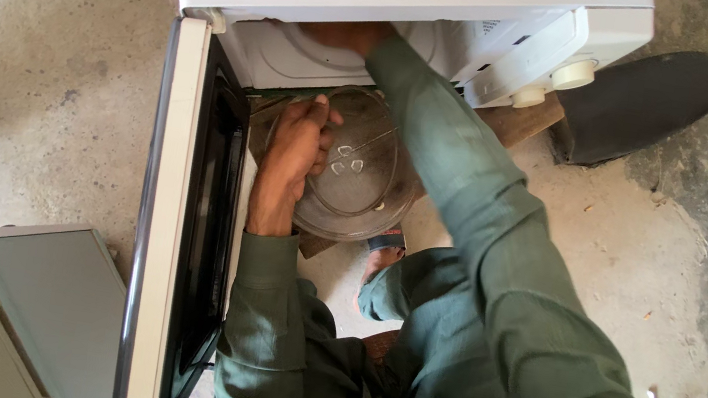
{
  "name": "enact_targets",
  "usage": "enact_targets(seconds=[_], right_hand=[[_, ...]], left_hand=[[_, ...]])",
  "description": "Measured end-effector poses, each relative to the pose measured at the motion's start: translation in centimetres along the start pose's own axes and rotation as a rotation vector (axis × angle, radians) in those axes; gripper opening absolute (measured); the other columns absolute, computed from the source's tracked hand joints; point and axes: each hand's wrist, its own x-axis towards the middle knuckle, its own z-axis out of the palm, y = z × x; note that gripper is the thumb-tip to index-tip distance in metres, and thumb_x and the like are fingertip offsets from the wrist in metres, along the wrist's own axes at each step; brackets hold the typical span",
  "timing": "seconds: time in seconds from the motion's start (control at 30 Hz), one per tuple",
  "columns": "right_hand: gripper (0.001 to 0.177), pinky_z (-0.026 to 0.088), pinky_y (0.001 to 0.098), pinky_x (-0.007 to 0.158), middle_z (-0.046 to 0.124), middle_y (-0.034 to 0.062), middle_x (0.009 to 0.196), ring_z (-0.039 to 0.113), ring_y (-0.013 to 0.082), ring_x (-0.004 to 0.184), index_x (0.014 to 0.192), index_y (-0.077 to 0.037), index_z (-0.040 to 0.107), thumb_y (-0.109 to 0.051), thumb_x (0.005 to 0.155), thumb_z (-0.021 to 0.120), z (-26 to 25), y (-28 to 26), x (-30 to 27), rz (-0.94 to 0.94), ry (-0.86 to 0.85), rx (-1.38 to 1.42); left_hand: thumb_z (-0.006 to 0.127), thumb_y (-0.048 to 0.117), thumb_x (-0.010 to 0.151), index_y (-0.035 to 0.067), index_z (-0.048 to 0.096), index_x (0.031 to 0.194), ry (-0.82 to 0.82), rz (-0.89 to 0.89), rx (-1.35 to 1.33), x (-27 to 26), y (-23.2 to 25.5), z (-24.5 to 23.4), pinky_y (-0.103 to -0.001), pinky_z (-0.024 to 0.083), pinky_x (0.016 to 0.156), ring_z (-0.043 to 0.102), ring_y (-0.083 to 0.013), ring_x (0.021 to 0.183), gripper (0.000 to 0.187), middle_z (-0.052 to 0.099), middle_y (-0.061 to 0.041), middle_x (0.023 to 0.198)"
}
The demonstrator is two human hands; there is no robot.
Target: The person cleans the interior of a microwave using a cloth. They wipe the control panel, the inside walls, the glass turntable, and the microwave door.
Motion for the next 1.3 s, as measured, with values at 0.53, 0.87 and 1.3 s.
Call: enact_targets(seconds=[0.53, 0.87, 1.3], right_hand=[[0.018, 0.052, 0.0465, 0.09, 0.07, 0.0194, 0.117, 0.066, 0.0369, 0.106, 0.115, -0.005, 0.076, -0.01, 0.098, 0.07, -5.2, 4.3, -10.4, -0.122, 0.157, -0.243], [0.011, 0.055, 0.042, 0.09, 0.075, 0.0109, 0.107, 0.071, 0.0298, 0.102, 0.098, -0.01, 0.079, -0.016, 0.091, 0.075, -4.5, -0.9, -8.7, -0.247, 0.003, 0.091], [0.018, 0.053, 0.0432, 0.085, 0.074, 0.0114, 0.099, 0.069, 0.0286, 0.095, 0.094, -0.01, 0.076, -0.022, 0.083, 0.083, -3.5, 0.7, -7.0, -0.07, -0.121, -0.033]], left_hand=[[0.054, 0.015, 0.102, 0.003, 0.059, 0.104, 0.06, 0.097, 0.132, -0.1, -0.9, 0.3, -0.022, 0.029, 0.042, 0.045, -0.0036, 0.057, 0.012, 0.06, 0.0, 0.091], [0.06, 0.015, 0.1, 0.001, 0.065, 0.102, 0.184, 0.208, 0.29, 1.4, -1.9, 0.1, -0.024, 0.047, 0.056, 0.056, -0.0085, 0.064, 0.016, 0.065, -0.004, 0.086], [0.059, 0.008, 0.096, 0.0, 0.064, 0.097, 0.178, 0.286, 0.261, 2.0, -2.6, -0.6, -0.025, 0.043, 0.059, 0.053, -0.0093, 0.065, 0.009, 0.063, -0.003, 0.082]])
